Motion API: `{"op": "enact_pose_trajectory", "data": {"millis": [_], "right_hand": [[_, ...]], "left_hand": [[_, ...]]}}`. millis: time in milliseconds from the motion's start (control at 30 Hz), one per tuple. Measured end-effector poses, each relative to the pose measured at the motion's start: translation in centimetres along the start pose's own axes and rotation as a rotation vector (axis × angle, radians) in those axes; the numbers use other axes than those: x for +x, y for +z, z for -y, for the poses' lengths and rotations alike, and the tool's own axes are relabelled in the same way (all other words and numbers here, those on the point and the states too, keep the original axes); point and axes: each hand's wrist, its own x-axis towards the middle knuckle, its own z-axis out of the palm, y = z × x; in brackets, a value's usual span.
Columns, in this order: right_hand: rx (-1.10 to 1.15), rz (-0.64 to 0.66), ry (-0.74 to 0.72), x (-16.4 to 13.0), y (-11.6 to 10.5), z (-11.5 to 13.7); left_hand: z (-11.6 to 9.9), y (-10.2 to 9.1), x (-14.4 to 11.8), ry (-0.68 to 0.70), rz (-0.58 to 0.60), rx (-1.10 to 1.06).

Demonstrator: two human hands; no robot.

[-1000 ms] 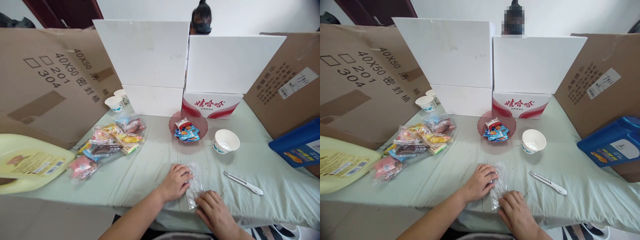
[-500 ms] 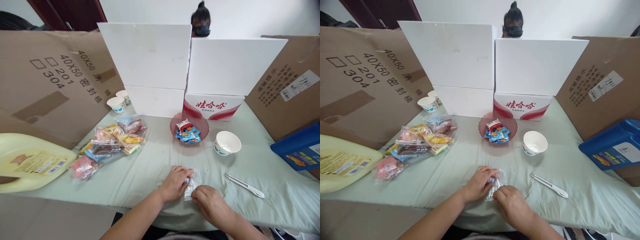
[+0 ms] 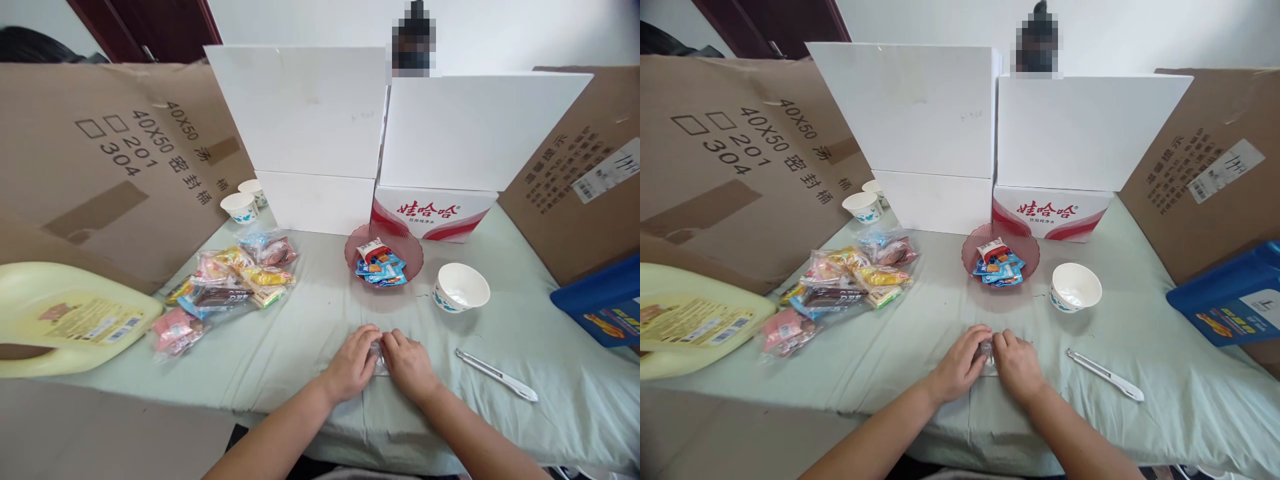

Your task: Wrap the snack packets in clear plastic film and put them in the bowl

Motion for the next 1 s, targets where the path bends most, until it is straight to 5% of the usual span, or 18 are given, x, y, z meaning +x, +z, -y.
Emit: {"op": "enact_pose_trajectory", "data": {"millis": [333,433,533,633,733,833,900,1000], "right_hand": [[-0.062,-0.186,0.164,0.2,-2.0,-3.1],[0.038,-0.179,0.020,-0.7,-2.7,-2.4],[0.173,-0.037,-0.200,-2.1,-2.7,-0.4],[0.189,0.069,-0.239,-2.9,-3.1,-0.1],[0.154,-0.037,-0.223,-2.3,-5.3,-3.3],[0.006,-0.221,0.072,0.0,-8.8,-8.6],[-0.090,-0.159,0.291,2.2,-10.6,-12.0],[-0.072,0.020,0.349,5.2,-11.0,-15.9]], "left_hand": [[-0.9,0.1,0.5,-0.089,0.009,0.165],[-0.7,0.1,0.4,-0.082,0.001,0.144],[-0.3,0.0,0.2,-0.059,-0.013,0.108],[0.2,-0.4,0.0,-0.075,-0.072,0.023],[0.5,-0.6,0.0,-0.095,-0.111,-0.065],[0.4,-0.5,0.2,-0.078,-0.089,-0.060],[0.2,-0.4,0.4,-0.066,-0.066,-0.029],[-0.3,-0.4,0.6,-0.076,-0.040,0.003]]}}
